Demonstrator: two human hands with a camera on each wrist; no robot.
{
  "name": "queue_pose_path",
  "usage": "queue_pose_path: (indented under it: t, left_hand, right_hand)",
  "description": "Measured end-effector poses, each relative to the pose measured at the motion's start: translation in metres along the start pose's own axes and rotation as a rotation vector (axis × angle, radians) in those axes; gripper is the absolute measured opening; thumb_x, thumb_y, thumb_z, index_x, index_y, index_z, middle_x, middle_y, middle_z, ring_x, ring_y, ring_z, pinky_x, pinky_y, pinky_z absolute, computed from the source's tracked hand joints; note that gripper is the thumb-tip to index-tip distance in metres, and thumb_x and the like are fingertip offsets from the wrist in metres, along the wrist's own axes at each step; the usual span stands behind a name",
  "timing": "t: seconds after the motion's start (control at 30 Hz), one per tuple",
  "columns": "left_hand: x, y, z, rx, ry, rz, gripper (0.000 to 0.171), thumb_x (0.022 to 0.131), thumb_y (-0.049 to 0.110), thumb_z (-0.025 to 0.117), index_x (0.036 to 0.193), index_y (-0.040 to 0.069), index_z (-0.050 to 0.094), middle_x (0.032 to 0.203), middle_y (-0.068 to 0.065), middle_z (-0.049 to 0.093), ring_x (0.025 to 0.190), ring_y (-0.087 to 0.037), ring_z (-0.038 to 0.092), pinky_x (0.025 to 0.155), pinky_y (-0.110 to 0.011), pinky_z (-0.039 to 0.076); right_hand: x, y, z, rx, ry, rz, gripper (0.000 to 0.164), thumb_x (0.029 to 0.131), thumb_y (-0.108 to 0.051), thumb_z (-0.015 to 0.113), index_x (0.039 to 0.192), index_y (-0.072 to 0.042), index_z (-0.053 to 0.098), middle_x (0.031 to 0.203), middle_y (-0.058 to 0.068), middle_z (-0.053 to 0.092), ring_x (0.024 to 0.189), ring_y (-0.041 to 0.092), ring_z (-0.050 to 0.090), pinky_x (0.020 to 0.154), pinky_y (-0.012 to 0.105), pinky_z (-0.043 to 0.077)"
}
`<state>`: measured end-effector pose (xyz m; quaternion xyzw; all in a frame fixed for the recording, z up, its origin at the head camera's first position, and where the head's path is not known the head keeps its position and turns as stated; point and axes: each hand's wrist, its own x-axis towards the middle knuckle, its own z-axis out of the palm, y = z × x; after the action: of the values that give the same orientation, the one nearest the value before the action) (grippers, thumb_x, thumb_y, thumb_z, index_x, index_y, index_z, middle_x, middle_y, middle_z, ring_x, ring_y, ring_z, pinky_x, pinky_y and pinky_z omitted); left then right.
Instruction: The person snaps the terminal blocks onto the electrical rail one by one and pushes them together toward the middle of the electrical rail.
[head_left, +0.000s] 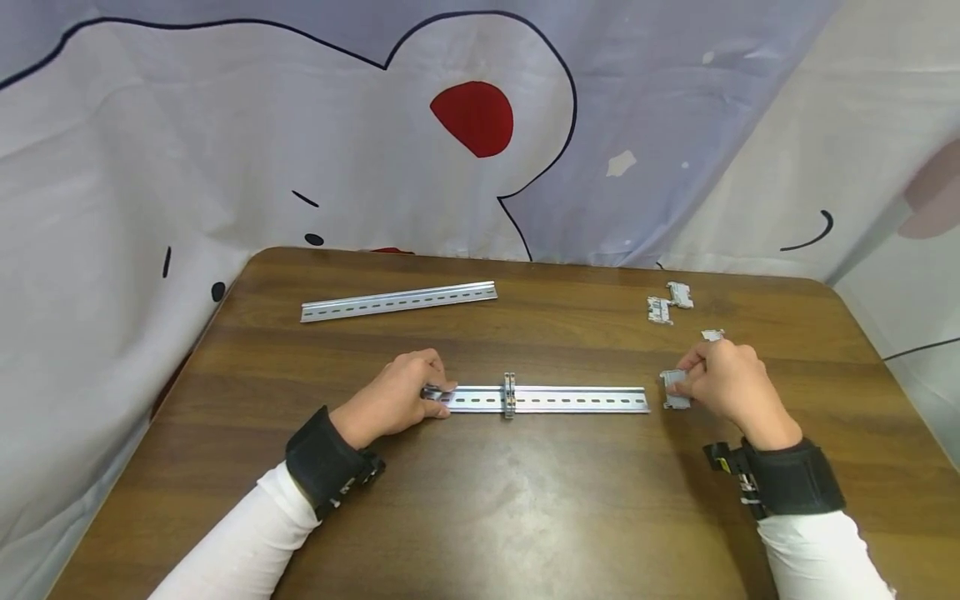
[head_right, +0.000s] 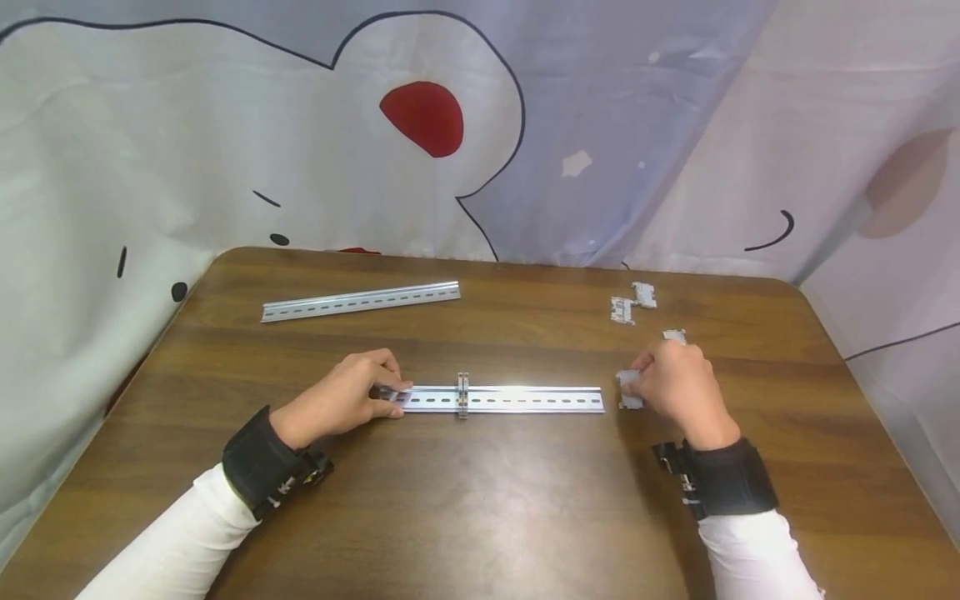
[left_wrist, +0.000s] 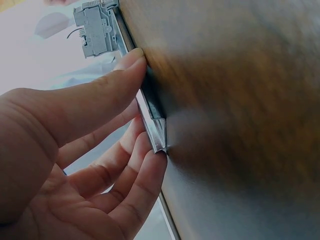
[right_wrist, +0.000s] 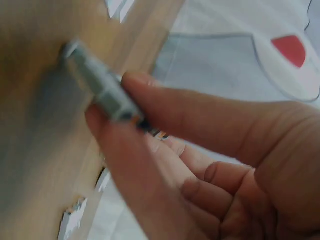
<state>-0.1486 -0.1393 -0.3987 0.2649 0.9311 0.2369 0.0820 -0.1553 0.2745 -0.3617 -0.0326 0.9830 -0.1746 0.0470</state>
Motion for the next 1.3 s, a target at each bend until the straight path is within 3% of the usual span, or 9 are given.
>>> queue_pose_path:
  t: [0.2,0.47,0.6,0.77,0.87,0.97,1.13,1.3]
  left_hand:
    - [0.001,0.0,0.0,-0.001,0.002,0.0,0.037,0.078,0.016,0.083,0.112,0.005,0.076,0.095,-0.007,0.064,0.086,-0.024,0.061,0.07,-0.032,0.047]
    - [0.002,0.002,0.004,-0.001,-0.008,0.02,0.037,0.078,0.016,0.083,0.113,0.004,0.075,0.097,-0.007,0.064,0.088,-0.024,0.061,0.072,-0.033,0.049]
    - [0.003,0.002,0.006,-0.002,-0.007,0.037,0.037,0.079,0.016,0.083,0.113,0.004,0.075,0.098,-0.008,0.064,0.089,-0.025,0.062,0.074,-0.034,0.05]
    - [0.003,0.003,0.007,-0.007,-0.004,0.027,0.036,0.078,0.016,0.083,0.112,0.004,0.076,0.098,-0.007,0.064,0.089,-0.025,0.062,0.075,-0.035,0.051]
    - [0.002,0.004,0.006,-0.007,-0.016,0.022,0.037,0.079,0.016,0.083,0.113,0.004,0.075,0.098,-0.008,0.064,0.09,-0.025,0.062,0.075,-0.035,0.051]
    - [0.002,0.005,0.004,0.0,-0.022,0.026,0.037,0.079,0.016,0.083,0.113,0.004,0.075,0.1,-0.009,0.064,0.092,-0.025,0.062,0.076,-0.036,0.051]
    - [0.001,0.004,-0.002,0.007,-0.013,0.024,0.036,0.078,0.015,0.083,0.111,0.003,0.076,0.098,-0.009,0.064,0.09,-0.026,0.062,0.074,-0.035,0.051]
    - [0.002,0.003,-0.003,0.016,-0.016,0.017,0.035,0.079,0.015,0.083,0.111,0.003,0.076,0.099,-0.01,0.064,0.088,-0.026,0.062,0.074,-0.035,0.05]
  right_hand:
    - [-0.013,-0.017,0.009,0.048,-0.06,-0.063,0.027,0.075,-0.016,0.083,0.09,0.003,0.072,0.06,0.003,0.074,0.05,0.01,0.065,0.055,0.031,0.048]
    - [-0.01,-0.029,0.024,-0.03,0.086,-0.119,0.018,0.074,-0.008,0.078,0.086,0.004,0.074,0.063,0.008,0.066,0.057,0.019,0.059,0.052,0.029,0.042]
    - [-0.009,-0.032,0.026,-0.064,0.106,-0.11,0.014,0.072,-0.002,0.069,0.083,0.003,0.074,0.062,0.008,0.066,0.055,0.021,0.056,0.053,0.033,0.044]
    - [-0.006,-0.041,0.025,-0.082,0.073,-0.082,0.018,0.066,0.001,0.059,0.077,0.0,0.073,0.074,0.016,0.073,0.065,0.029,0.062,0.061,0.047,0.051]
    - [-0.005,-0.044,0.024,-0.094,0.045,-0.065,0.015,0.064,0.002,0.059,0.071,-0.003,0.071,0.075,0.016,0.072,0.069,0.031,0.062,0.061,0.045,0.05]
    - [-0.002,-0.046,0.023,-0.101,0.024,-0.046,0.012,0.062,0.003,0.057,0.06,-0.008,0.062,0.063,0.008,0.062,0.063,0.026,0.054,0.053,0.035,0.042]
    - [0.008,-0.054,0.021,-0.084,-0.029,-0.036,0.027,0.061,0.006,0.051,0.049,-0.016,0.04,0.052,-0.005,0.031,0.056,0.016,0.03,0.048,0.027,0.023]
    - [0.02,-0.06,0.023,-0.117,-0.092,0.001,0.038,0.062,0.008,0.051,0.044,-0.019,0.031,0.049,-0.007,0.023,0.053,0.015,0.026,0.046,0.026,0.022]
